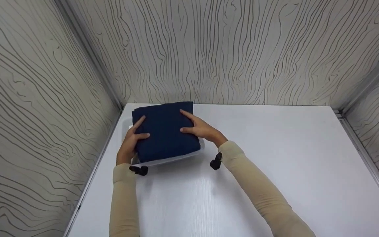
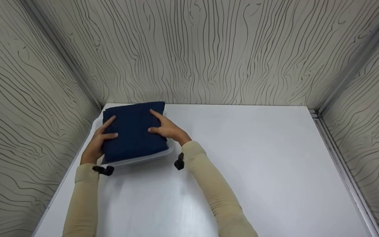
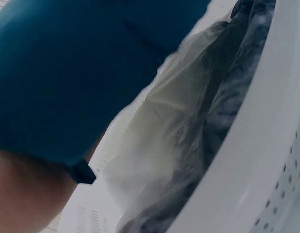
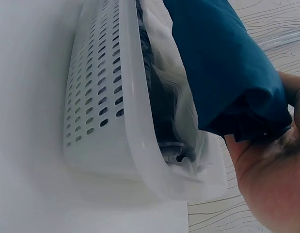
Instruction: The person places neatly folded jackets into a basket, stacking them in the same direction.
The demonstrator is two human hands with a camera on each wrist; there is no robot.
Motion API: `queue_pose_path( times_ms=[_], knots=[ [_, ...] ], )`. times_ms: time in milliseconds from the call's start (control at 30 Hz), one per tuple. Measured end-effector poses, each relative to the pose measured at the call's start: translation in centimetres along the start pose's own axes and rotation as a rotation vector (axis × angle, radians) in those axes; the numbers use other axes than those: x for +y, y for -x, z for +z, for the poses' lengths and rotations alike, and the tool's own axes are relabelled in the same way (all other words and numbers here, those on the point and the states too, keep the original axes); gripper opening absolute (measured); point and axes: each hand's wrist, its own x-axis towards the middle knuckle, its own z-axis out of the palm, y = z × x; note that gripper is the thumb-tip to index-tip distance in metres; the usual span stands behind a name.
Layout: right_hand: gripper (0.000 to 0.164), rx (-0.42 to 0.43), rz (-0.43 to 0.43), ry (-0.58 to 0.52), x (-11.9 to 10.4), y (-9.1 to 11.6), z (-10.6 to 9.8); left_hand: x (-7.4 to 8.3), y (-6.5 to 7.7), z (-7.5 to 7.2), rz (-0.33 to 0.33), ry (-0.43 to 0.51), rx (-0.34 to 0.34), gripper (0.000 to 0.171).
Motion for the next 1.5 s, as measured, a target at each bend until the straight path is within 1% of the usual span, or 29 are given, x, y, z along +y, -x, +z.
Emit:
queue_pose_path(
  times_ms=[333,533,767,933,1100,1267,1433,1500],
  knots=[
    [0.087,-0.012,-0.006,0.018,-0.2,-0.6,1.0,-0.4,0.2,-1.0,-0.018,-0.002,0.002,0.091],
    [0.086,-0.008,-0.003,0.029,0.3,-0.9,1.5,-0.7,0.0,-1.2,-0.026,-0.068,0.043,0.09],
    [0.085,-0.005,0.015,0.065,0.9,-0.9,1.6,-1.1,-0.4,-1.0,-0.043,-0.152,0.067,0.091],
    [0.083,-0.006,0.029,0.087,1.2,-0.9,1.7,-1.4,-0.6,-0.9,-0.055,-0.217,0.076,0.092],
    [0.081,-0.012,0.054,0.133,1.3,-0.8,2.0,-1.8,-0.6,-0.7,-0.085,-0.264,0.079,0.092],
    [0.078,-0.004,0.065,0.149,1.7,-0.9,2.3,-1.9,-0.8,-0.3,-0.109,-0.32,0.083,0.091],
    [0.08,0.004,0.062,0.135,1.7,-0.9,2.4,-2.1,-0.9,-0.3,-0.107,-0.348,0.105,0.089],
    [0.079,0.016,0.061,0.158,1.7,-0.8,2.4,-2.2,-0.8,-0.3,-0.103,-0.365,0.109,0.089]
  ],
)
